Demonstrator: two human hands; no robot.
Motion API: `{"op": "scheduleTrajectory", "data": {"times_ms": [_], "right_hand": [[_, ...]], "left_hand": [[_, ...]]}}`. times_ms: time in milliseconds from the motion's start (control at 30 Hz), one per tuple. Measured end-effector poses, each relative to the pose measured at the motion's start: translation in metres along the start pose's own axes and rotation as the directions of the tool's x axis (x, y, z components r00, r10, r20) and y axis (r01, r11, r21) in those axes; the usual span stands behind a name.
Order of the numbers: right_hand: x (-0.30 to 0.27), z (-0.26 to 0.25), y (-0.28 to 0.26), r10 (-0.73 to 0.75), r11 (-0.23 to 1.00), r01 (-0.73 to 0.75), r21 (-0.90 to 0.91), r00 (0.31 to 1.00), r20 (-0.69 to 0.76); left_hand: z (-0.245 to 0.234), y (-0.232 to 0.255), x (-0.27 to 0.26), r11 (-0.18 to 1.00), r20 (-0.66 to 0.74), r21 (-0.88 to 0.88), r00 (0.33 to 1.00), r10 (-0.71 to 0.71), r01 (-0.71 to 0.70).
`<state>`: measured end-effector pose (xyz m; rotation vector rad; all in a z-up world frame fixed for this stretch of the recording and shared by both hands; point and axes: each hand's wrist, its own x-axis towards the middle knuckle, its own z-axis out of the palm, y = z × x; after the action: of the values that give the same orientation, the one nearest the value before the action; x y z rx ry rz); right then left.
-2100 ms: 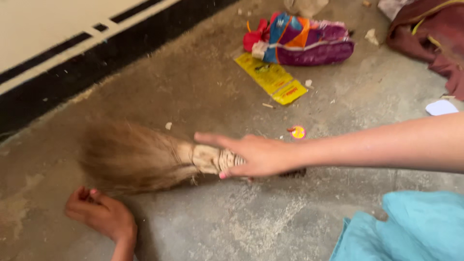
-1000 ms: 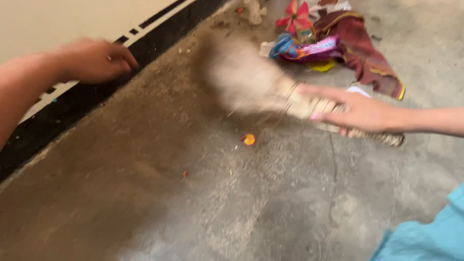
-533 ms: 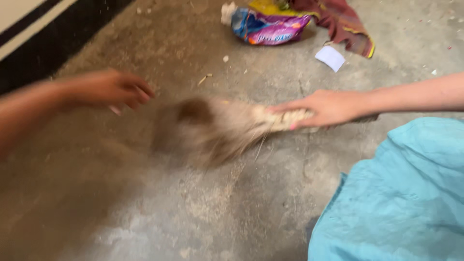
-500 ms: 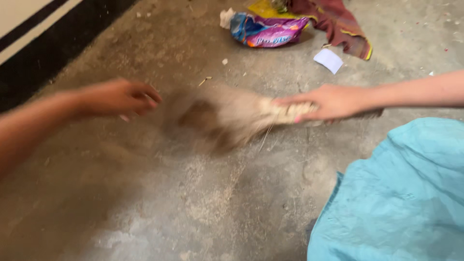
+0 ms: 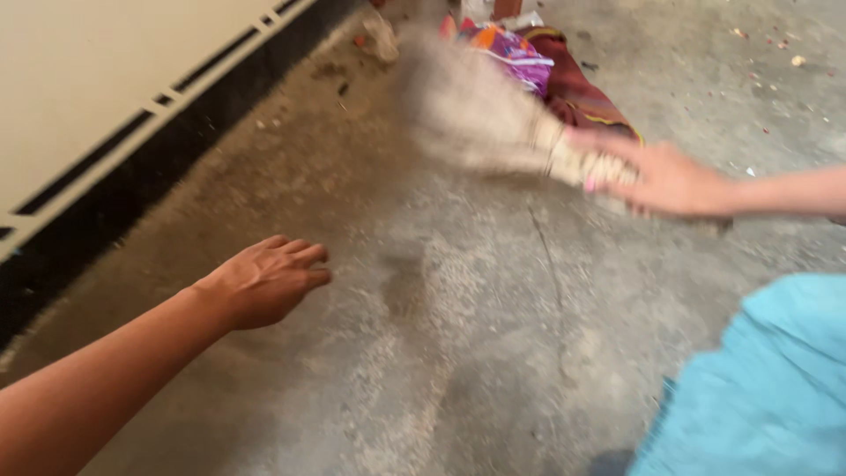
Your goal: The person sweeps a concrete floor with a traditional straw broom, gathering scattered debris and small items. They also adjust a bedsheet and place a folded blanket and a pillow on the bed.
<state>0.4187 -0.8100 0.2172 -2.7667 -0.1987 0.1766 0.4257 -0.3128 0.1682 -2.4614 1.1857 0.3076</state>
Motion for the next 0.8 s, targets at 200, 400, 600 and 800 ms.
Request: {"op": "scheduleTrajectory", "data": {"times_ms": [200, 400, 600, 800], "right_hand": [[-0.044, 0.038, -0.034, -0.495, 0.868, 0.467, 0.167, 0.831, 0.253], [-0.052, 0.04, 0.007, -0.167, 0.97, 0.241, -0.044, 0.78, 0.603], [0.018, -0.024, 0.072, 0.181, 0.881, -0.016, -0.473, 0.934, 0.307], [0.025, -0.032, 0.032, 0.343, 0.926, -0.344, -0.155, 0.939, -0.034]], "left_hand": [[0.016, -0.059, -0.028, 0.917, 0.154, -0.078, 0.914, -0.376, 0.391], [0.019, -0.073, -0.025, 0.863, 0.34, -0.082, 0.828, -0.446, 0.499], [0.013, -0.072, -0.011, 0.888, 0.276, -0.111, 0.872, -0.404, 0.446], [0.007, -0.081, -0.009, 0.869, 0.192, -0.117, 0.87, -0.455, 0.48]]}}
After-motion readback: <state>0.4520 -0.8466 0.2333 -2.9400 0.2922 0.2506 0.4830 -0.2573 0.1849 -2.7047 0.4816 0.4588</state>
